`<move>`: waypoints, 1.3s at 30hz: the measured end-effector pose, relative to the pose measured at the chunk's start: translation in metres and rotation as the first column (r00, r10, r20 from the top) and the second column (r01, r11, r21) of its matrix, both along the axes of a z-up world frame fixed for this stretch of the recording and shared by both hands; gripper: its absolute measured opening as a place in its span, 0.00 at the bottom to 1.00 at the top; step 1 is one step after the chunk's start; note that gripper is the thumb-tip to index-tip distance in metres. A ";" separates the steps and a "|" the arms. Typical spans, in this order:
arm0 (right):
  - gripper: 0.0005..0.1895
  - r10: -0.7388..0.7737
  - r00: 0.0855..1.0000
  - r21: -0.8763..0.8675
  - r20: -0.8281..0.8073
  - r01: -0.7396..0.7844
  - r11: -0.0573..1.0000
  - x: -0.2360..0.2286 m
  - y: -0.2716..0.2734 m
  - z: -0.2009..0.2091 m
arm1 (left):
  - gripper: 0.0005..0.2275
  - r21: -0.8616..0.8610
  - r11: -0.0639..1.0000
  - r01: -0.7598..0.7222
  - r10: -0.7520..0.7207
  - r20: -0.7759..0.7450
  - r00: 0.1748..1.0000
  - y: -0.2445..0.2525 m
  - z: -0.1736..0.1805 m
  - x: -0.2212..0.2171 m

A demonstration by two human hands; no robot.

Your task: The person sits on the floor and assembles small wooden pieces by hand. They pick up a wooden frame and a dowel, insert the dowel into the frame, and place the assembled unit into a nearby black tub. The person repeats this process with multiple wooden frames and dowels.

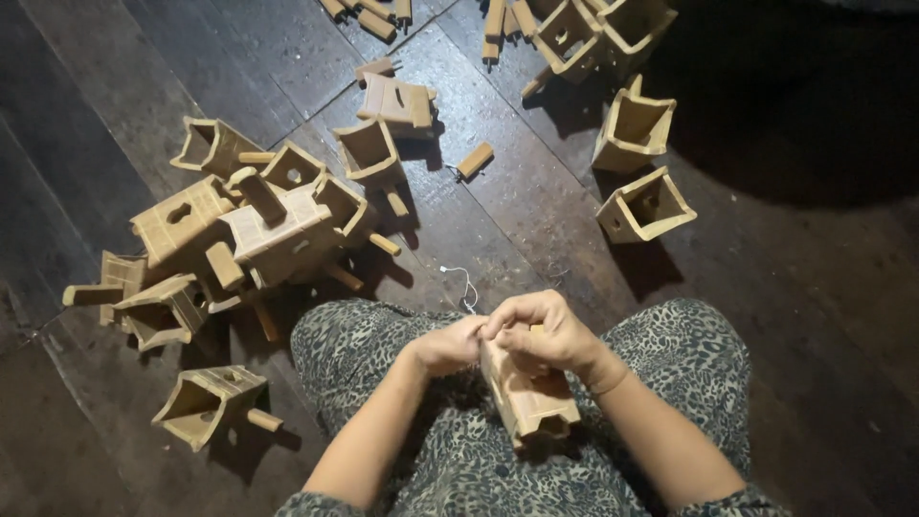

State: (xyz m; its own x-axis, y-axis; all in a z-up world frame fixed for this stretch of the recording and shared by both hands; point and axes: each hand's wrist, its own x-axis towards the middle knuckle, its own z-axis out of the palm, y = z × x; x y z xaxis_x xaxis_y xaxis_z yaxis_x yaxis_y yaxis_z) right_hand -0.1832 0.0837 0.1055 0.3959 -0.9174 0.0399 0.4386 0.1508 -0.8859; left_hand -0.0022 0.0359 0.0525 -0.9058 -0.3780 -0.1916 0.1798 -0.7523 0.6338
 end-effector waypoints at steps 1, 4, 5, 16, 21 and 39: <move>0.05 -0.001 1.000 -0.007 -0.003 0.001 1.000 0.001 -0.002 0.001 | 0.16 -0.007 1.000 0.001 -0.001 -0.003 1.000 -0.007 0.019 0.000; 0.07 -0.205 0.977 0.093 0.057 0.199 0.976 0.005 -0.005 -0.001 | 0.28 -0.236 0.960 0.147 -0.084 0.259 0.962 -0.012 0.057 0.004; 0.06 -0.278 0.958 0.043 -0.073 0.282 0.958 0.005 -0.006 -0.002 | 0.27 -0.267 0.958 0.103 -0.013 0.317 0.948 -0.011 0.057 0.005; 0.07 -0.837 0.480 0.034 -0.262 0.872 0.489 0.015 -0.030 -0.018 | 0.37 -0.739 0.673 0.028 0.543 0.519 0.660 0.004 0.025 -0.020; 0.07 -0.892 0.400 0.115 -0.210 0.916 0.384 0.011 -0.040 -0.022 | 0.35 -0.857 0.512 0.048 0.668 0.433 0.605 0.006 0.056 -0.033; 0.15 -0.685 0.729 0.187 -0.005 0.674 0.715 0.004 -0.029 -0.017 | 0.37 -0.730 0.680 0.070 0.405 0.453 0.794 -0.023 0.030 -0.003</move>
State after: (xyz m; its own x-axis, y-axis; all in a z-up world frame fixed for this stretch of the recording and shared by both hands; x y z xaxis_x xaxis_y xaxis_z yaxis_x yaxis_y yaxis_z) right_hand -0.1789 0.0544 0.0889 -0.3344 -0.9328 -0.1342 0.5313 -0.0690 -0.8444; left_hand -0.0048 0.0128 0.0828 -0.6303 -0.7407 -0.2325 -0.2919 -0.0514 0.9551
